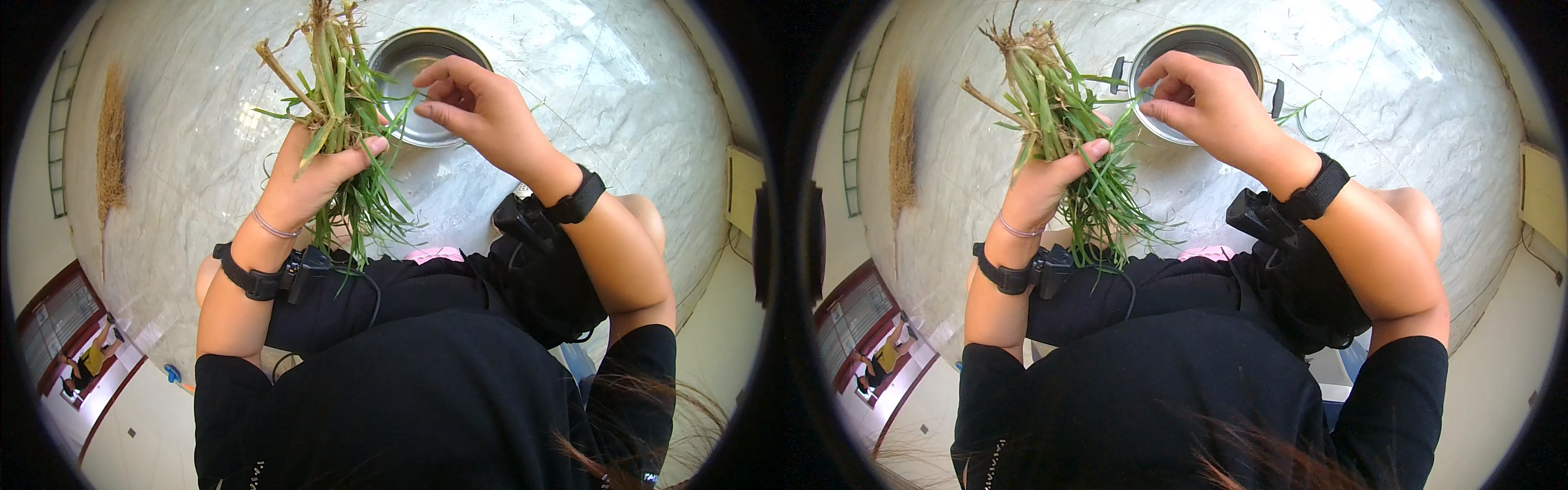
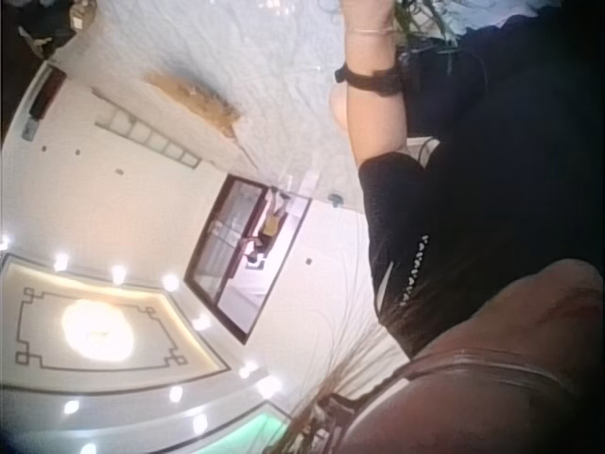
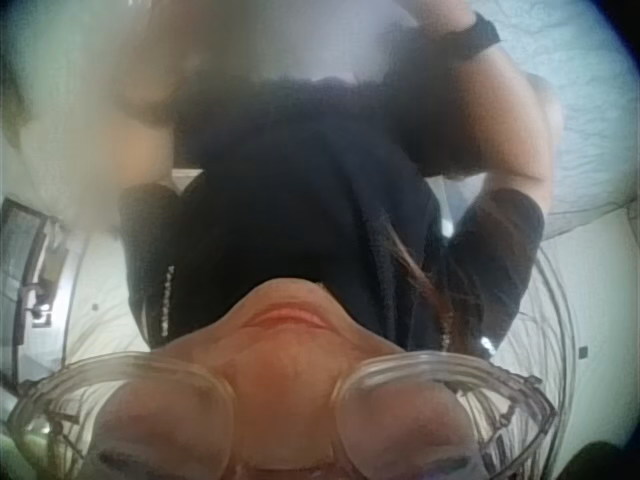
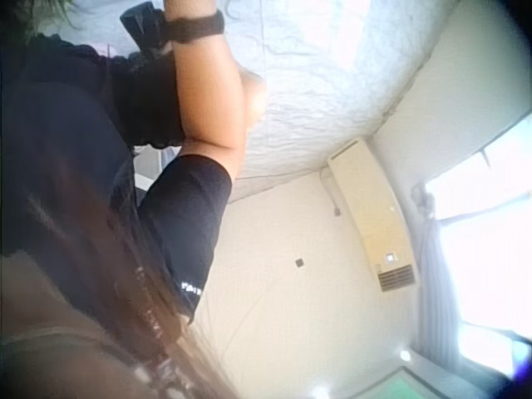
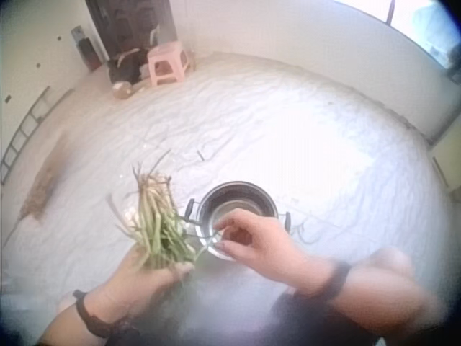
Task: The person sits on the floor and sorts through a bundle of green stalks by hand, picking out individual pieces and placing them into a metal pot.
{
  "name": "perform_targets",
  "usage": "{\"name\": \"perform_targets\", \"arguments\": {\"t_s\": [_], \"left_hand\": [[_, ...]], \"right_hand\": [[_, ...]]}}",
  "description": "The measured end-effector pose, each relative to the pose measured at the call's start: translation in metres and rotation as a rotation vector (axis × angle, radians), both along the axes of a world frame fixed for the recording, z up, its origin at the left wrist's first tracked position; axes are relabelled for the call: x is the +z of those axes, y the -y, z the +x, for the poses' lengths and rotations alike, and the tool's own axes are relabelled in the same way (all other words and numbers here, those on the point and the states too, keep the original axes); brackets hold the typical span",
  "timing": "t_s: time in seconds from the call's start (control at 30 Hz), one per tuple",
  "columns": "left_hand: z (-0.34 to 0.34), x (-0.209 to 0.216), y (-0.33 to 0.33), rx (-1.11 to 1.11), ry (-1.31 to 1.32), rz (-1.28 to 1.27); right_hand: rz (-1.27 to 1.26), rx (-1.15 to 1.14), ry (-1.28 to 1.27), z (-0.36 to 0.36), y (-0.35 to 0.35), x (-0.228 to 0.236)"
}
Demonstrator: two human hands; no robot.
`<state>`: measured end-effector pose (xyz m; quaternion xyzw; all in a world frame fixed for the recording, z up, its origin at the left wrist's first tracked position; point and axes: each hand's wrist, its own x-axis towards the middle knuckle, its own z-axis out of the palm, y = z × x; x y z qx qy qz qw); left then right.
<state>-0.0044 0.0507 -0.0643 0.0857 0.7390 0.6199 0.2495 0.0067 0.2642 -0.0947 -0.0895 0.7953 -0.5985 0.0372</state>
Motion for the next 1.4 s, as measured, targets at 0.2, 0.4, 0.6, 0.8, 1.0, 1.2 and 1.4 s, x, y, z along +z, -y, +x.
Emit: {"name": "perform_targets", "arguments": {"t_s": [0.2,0.4,0.6,0.8,1.0,1.2,1.4], "left_hand": [[-0.001,-0.009,0.009,-0.003,0.022,0.003],[0.005,0.001,-0.001,-0.008,-0.067,-0.032],[0.006,0.004,0.001,-0.035,0.006,-0.034],[0.008,-0.003,0.007,-0.055,0.041,-0.024],[0.007,-0.005,0.004,-0.099,0.035,-0.030],[0.006,-0.002,0.002,-0.081,0.047,-0.049],[0.005,-0.002,0.006,-0.064,0.006,-0.058]], "right_hand": [[0.142,-0.172,-0.039,-0.011,-0.003,-0.005],[0.476,-0.321,-0.235,-0.023,-0.039,-0.015],[0.481,-0.198,-0.493,-0.031,-0.039,-0.023],[0.151,0.205,0.399,-0.023,-0.006,0.001],[0.107,0.247,0.295,-0.020,-0.013,-0.012],[0.330,-0.004,0.148,-0.017,-0.022,-0.020],[0.573,-0.255,-0.052,-0.023,-0.032,-0.033]]}}
